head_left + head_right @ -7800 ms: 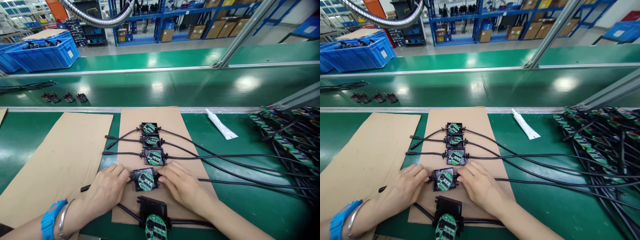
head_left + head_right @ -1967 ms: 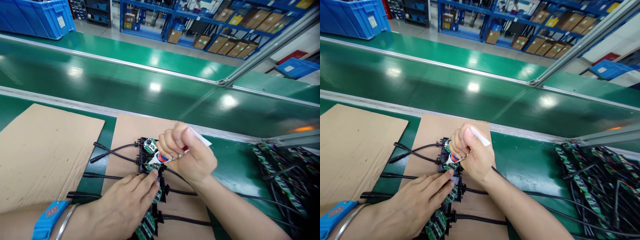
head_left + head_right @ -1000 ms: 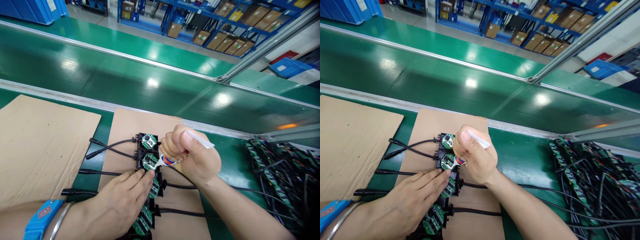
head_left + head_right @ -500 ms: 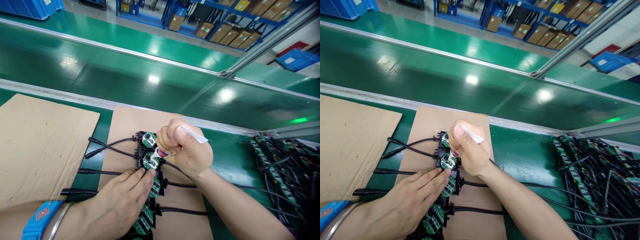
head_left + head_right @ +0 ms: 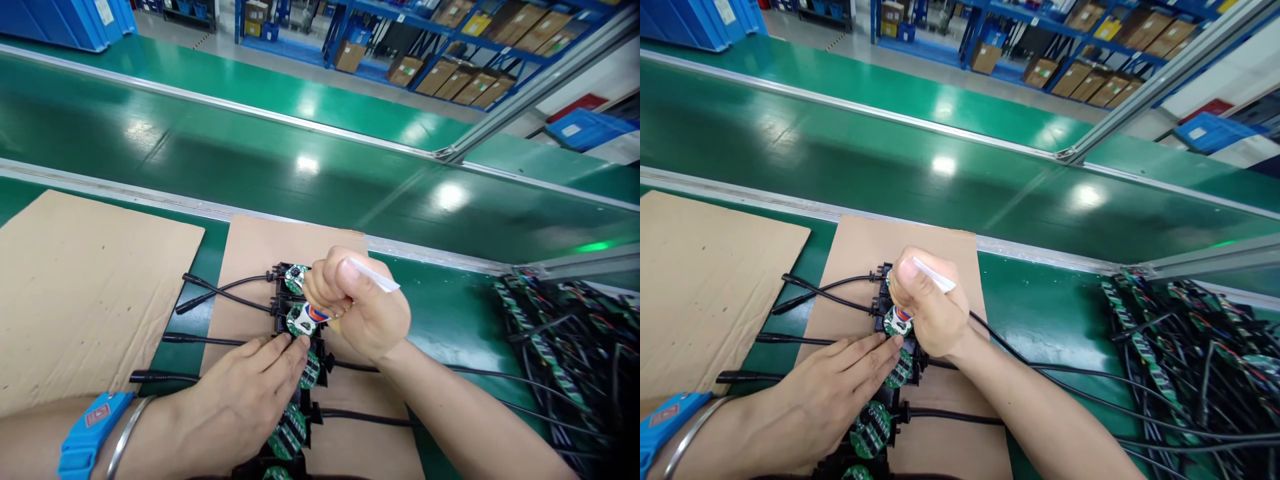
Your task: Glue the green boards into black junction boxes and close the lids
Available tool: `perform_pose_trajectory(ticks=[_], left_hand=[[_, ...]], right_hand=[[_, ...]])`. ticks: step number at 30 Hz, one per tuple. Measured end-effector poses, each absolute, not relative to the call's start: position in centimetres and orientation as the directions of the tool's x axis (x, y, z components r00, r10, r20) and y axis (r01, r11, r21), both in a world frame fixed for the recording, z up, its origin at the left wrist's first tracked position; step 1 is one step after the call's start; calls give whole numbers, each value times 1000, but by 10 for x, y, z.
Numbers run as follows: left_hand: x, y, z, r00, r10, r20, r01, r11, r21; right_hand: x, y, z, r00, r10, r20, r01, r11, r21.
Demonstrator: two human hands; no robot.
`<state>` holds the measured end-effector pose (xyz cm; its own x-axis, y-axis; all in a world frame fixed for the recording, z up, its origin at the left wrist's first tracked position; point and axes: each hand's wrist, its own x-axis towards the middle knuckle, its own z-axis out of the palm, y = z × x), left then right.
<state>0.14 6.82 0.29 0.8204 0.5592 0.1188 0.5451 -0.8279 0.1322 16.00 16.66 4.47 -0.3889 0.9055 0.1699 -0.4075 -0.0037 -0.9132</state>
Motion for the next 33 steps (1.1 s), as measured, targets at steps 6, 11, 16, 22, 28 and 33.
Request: perform_pose_trajectory(ticks=[6,11,16,22,28,33], left_hand=[[0,71,6,807,574,140,559,-818,135],[-2,58,18,814,519,261,509,-854,110],[1,40,13,803,528,276,516,-848,119],[2,38,13,823,534,194,522,-845,117],[0,39,24,845,516,140,503,-856,122],[-2,40,23,851,512,113,499,-857,125]], right_hand=[[168,165,57,-376,910,176,-402,11,-916],[180,145,74,-344,926,156,-473,-27,-881],[175,124,57,-400,909,118,-487,-101,-868],[164,122,39,-431,892,134,-479,-101,-872],[169,118,46,-417,902,110,-432,-91,-897],[179,111,55,-417,906,68,-358,-95,-929]])
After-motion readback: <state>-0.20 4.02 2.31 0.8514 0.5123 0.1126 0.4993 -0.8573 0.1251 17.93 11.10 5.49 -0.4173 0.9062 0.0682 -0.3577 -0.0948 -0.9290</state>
